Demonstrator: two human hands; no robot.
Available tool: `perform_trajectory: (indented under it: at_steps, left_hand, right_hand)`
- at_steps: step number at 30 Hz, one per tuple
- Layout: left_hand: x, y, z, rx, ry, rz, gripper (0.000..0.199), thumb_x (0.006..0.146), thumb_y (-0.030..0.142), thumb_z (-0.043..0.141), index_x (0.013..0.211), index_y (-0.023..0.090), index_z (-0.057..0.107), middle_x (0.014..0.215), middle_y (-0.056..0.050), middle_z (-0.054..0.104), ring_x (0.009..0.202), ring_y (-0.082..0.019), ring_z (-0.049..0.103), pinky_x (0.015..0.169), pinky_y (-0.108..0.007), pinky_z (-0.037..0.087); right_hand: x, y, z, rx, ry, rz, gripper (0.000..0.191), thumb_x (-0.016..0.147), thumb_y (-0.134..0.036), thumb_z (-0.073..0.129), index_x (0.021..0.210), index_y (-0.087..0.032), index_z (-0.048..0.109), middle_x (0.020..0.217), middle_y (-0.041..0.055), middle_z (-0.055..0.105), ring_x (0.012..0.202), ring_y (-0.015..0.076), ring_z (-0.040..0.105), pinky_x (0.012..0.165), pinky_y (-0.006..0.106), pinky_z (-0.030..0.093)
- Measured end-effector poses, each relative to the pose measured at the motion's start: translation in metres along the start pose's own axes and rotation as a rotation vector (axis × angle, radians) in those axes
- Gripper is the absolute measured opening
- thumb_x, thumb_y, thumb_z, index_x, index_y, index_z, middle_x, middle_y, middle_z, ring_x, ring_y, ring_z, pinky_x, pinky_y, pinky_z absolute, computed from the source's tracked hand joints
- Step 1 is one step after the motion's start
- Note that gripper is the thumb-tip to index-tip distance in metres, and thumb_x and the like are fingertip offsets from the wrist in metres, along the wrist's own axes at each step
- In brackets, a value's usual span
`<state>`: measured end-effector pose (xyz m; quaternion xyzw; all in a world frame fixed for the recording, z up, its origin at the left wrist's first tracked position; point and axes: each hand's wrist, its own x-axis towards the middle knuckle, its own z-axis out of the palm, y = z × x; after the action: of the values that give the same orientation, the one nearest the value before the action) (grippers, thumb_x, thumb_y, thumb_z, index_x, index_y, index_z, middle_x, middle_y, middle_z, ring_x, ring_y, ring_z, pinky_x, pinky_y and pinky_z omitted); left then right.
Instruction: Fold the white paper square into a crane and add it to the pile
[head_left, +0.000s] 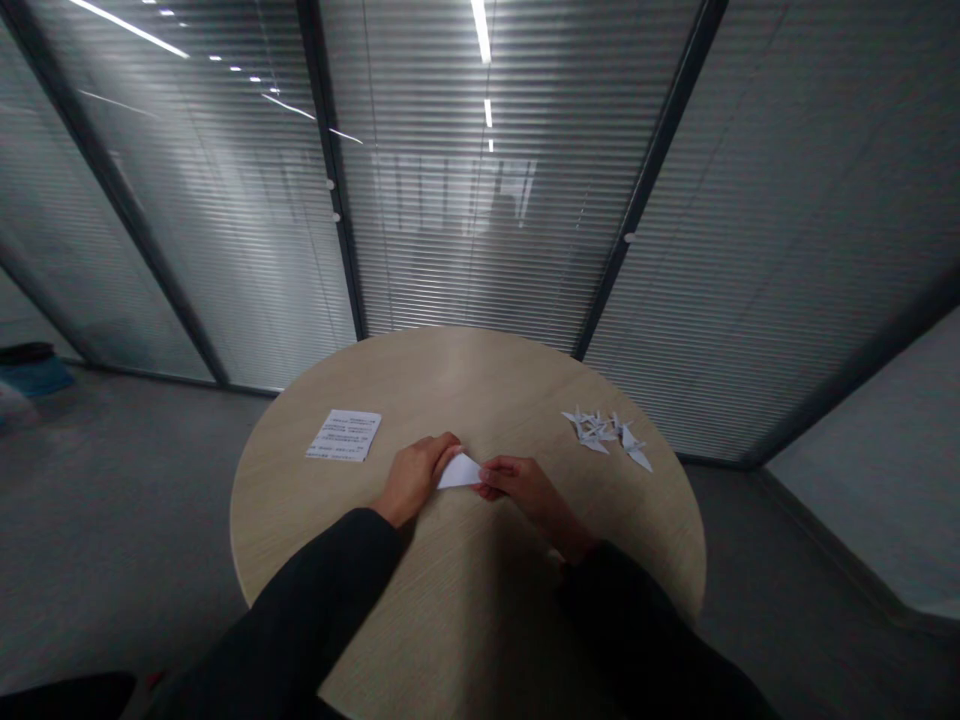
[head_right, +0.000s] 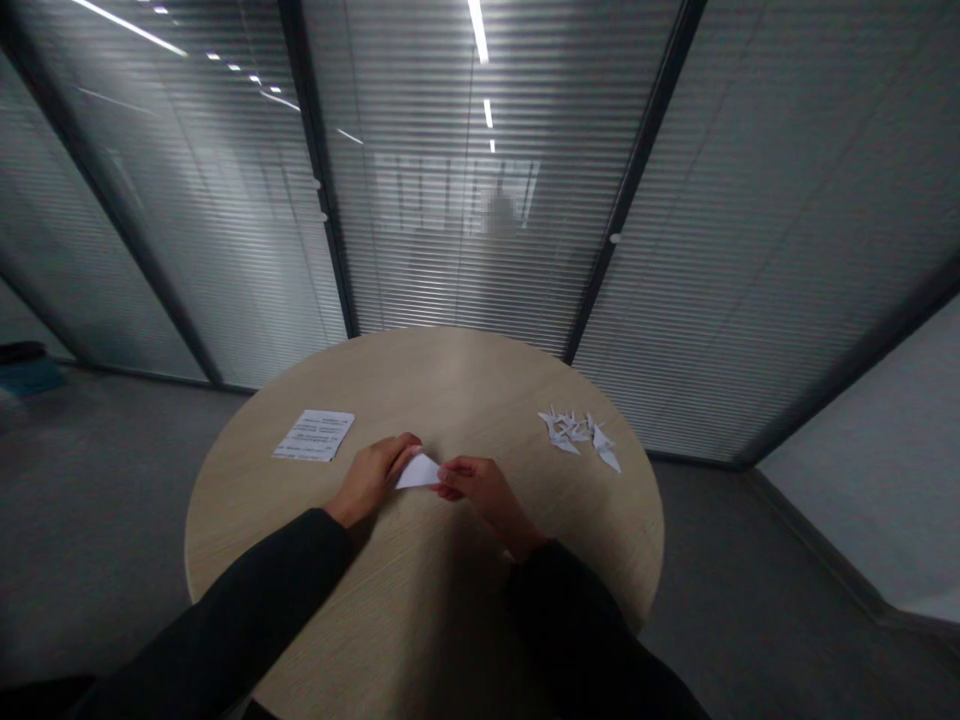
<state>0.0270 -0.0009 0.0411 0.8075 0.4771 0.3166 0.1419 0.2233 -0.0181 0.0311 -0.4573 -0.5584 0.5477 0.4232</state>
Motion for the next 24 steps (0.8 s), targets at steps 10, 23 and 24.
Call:
perform_trajectory:
  at_steps: [10, 23, 24]
  left_hand:
    - [0.001, -0.001, 0.008, -0.38, -0.131, 0.109, 0.044, 0.081, 0.035, 0.067, 0.122, 0.021, 0.061, 0.121, -0.013, 0.061, 0.11, -0.024, 0.056, 0.096, -0.041, 0.043]
    - [0.005, -0.003, 0.004, -1.2, -0.077, -0.409, 0.045, 0.072, 0.04, 0.074, 0.103, 0.006, 0.07, 0.083, -0.01, 0.07, 0.072, -0.016, 0.06, 0.07, -0.027, 0.045]
    - [0.005, -0.003, 0.004, -1.234, -0.077, -0.425, 0.044, 0.071, 0.038, 0.075, 0.101, 0.006, 0.07, 0.083, -0.01, 0.071, 0.072, -0.016, 0.061, 0.071, -0.027, 0.045]
  right_hand:
    - [0.003, 0.002, -0.003, -0.109, 0.189, -0.061, 0.031, 0.065, -0.047, 0.071, 0.064, -0.017, 0.067, 0.054, 0.0006, 0.064, 0.053, 0.0154, 0.058, 0.055, 0.026, 0.044]
    - [0.006, 0.006, -0.007, -0.28, 0.29, -0.105, 0.027, 0.073, -0.045, 0.064, 0.069, -0.018, 0.065, 0.063, 0.003, 0.066, 0.061, 0.0185, 0.062, 0.059, 0.029, 0.047]
    - [0.006, 0.008, -0.007, -0.369, 0.302, -0.12, 0.025, 0.075, -0.043, 0.062, 0.073, -0.018, 0.066, 0.067, 0.0038, 0.067, 0.064, 0.0196, 0.063, 0.062, 0.03, 0.049]
